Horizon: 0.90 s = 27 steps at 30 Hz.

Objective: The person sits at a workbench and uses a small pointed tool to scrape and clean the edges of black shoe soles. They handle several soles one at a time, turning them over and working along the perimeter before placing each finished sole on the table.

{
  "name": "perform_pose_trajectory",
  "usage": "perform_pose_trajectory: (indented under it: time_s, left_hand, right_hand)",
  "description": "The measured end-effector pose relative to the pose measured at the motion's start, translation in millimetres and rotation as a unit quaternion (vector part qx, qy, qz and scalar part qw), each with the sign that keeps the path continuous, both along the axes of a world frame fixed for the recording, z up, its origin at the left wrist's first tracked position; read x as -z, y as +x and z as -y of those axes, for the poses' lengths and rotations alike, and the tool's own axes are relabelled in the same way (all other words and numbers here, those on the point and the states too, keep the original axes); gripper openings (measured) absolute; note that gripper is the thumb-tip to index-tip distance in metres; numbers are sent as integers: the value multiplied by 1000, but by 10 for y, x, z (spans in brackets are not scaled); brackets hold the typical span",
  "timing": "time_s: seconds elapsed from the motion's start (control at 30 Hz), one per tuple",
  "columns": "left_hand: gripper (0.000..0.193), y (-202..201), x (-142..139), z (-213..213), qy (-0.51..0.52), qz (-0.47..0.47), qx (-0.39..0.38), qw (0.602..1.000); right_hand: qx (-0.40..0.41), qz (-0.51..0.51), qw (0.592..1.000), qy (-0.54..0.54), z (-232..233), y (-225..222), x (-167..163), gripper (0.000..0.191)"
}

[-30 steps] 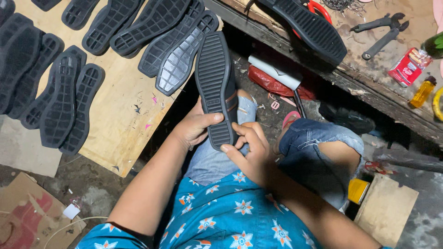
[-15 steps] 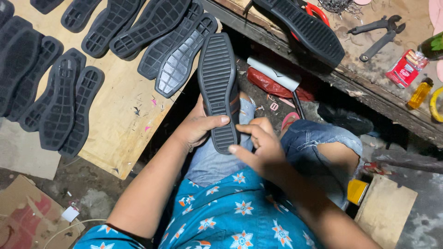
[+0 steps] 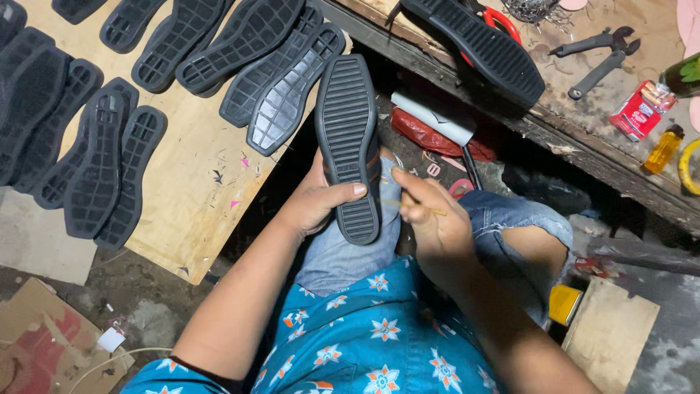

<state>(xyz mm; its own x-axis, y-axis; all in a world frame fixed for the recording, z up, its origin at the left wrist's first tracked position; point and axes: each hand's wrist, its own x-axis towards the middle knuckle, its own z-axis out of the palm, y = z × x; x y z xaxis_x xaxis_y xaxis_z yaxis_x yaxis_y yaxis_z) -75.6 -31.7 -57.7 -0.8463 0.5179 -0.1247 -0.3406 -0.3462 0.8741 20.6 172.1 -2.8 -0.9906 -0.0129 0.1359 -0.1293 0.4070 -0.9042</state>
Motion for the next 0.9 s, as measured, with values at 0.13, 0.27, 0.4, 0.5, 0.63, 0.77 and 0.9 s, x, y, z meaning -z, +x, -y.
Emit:
perform_pose_trajectory:
  time_s: [0.13, 0.27, 0.4, 0.5, 0.63, 0.77, 0.9]
  left_hand:
    - [94, 12, 3, 11, 1, 1, 1, 1000]
    - [94, 6, -9, 6, -10, -22, 7, 1000]
    - [95, -6, -26, -4, -18, -18, 8, 1000]
    - [94, -8, -35, 4, -8, -13, 11, 1000]
    - [95, -36, -11, 25, 0, -6, 13, 1000]
    - [95, -52, 24, 29, -7, 12, 12, 1000]
    - [95, -55, 49, 31, -14, 5, 7, 1000]
  right_hand:
    - [16, 18, 999, -31, 87, -76, 46, 29]
    - [10, -25, 1000, -15, 142, -80, 98, 26]
    - [4, -28, 1000, -2, 133, -100, 114, 25]
    - [-10, -55, 998, 31, 116, -117, 124, 23]
    - [3, -72, 995, 67, 79, -103, 149, 18]
    - [9, -69, 996, 52, 60, -106, 161, 16]
    - [-24, -91, 993, 70, 91, -107, 125, 16]
